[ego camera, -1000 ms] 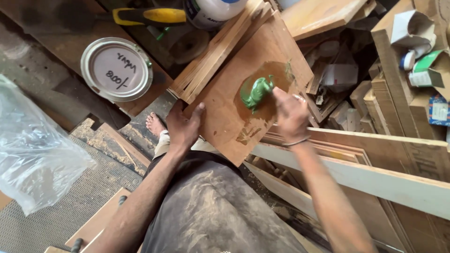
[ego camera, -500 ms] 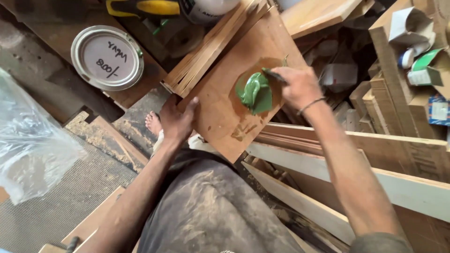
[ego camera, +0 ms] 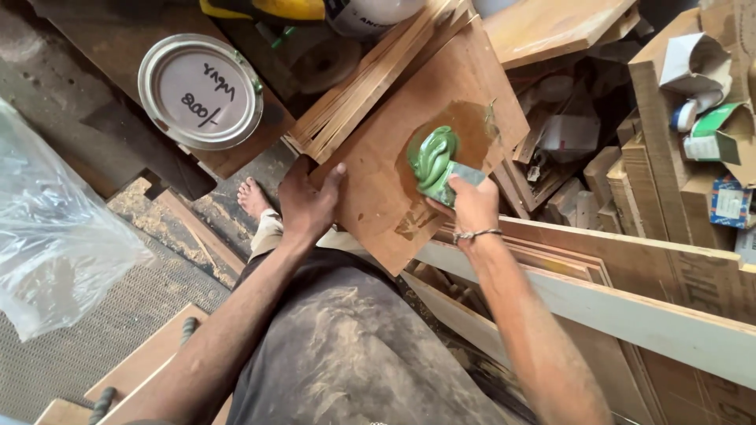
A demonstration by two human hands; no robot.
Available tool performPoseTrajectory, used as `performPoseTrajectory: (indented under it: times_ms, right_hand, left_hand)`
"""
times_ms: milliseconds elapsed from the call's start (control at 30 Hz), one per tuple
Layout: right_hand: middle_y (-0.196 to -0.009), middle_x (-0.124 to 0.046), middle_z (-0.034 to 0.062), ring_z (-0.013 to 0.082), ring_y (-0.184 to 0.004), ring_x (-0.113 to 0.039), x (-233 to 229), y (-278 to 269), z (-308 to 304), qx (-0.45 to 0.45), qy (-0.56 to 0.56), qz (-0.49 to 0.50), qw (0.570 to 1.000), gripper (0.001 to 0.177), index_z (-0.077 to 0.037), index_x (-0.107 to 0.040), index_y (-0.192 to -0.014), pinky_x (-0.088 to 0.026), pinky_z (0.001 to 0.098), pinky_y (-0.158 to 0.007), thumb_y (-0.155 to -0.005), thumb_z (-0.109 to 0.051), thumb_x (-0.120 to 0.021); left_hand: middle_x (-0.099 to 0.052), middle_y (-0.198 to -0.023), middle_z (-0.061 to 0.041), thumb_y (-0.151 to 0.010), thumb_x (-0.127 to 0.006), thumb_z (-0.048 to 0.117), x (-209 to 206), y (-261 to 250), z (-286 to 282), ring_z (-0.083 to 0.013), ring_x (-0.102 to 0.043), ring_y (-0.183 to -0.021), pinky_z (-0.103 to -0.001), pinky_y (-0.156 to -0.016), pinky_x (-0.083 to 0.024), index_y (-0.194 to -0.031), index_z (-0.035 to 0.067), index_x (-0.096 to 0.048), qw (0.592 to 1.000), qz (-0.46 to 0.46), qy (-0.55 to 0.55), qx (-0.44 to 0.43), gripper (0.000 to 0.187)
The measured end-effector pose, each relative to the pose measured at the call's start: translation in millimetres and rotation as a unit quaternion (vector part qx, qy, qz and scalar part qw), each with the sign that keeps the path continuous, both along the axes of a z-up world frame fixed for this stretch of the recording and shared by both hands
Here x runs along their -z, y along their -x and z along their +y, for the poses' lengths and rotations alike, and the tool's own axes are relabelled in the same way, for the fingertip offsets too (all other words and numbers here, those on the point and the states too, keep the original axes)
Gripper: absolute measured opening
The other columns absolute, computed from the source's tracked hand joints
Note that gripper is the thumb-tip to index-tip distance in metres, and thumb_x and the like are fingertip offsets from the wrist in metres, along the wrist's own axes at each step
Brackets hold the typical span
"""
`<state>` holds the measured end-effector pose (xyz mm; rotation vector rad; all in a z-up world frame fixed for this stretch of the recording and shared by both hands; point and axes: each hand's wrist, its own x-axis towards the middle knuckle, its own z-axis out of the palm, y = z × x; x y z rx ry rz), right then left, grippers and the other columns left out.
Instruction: Mix green pigment with wood filler and apply it to a wooden workpiece.
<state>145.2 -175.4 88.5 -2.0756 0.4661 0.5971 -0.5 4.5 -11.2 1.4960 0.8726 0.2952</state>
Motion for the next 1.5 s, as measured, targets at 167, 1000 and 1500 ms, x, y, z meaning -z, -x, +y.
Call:
performPoseTrajectory:
  times_ms: [167, 1000, 1500]
  right_hand:
    - [-0.109, -0.076, 0.0157, 0.0281, -0.097, -0.073, 8, -20, -37, -0.071, -0.046, -0.092, 0.992, 0.024, 0.002, -0.065, -0.120, -0.061, 0.0426, -0.083, -0.098, -0.003, -0.056]
    - [-0.101, -0.074, 0.0132, 0.0277, -0.079, -0.071, 4, -144, -58, -0.570, 0.232, -0.309, 0.725, 0.034, -0.018, -0.073, -0.125, -0.059, 0.0418, -0.078, -0.095, -0.008, -0.061]
    - [-0.101, -0.073, 0.0127, 0.0289, -0.088, -0.075, 0, -1, 19, 0.035, 0.033, -0.002, 0.999, 0.028, 0.002, -0.063, -0.117, -0.065, 0.0430, -0.077, -0.091, -0.008, -0.059]
  left_hand:
    - [-0.066, -0.078, -0.014, -0.091, -0.077, 0.033, 1, 3, 0, -0.0225, -0.059, -0.066, -0.038, -0.058, -0.047, -0.096, -0.005, -0.065, 1.000, -0.016, -0.016, -0.006, 0.040]
    - [-0.073, -0.099, -0.019, -0.090, -0.074, 0.029, -9, -1, -3, -0.0254, -0.071, -0.087, -0.039, -0.075, -0.056, -0.110, -0.006, -0.065, 0.996, -0.075, 0.043, -0.030, 0.042]
    - [-0.070, -0.093, -0.021, -0.094, -0.076, 0.028, 17, 2, -5, -0.0316, -0.066, -0.086, -0.043, -0.076, -0.052, -0.105, -0.007, -0.065, 0.998, -0.043, -0.053, 0.004, 0.039]
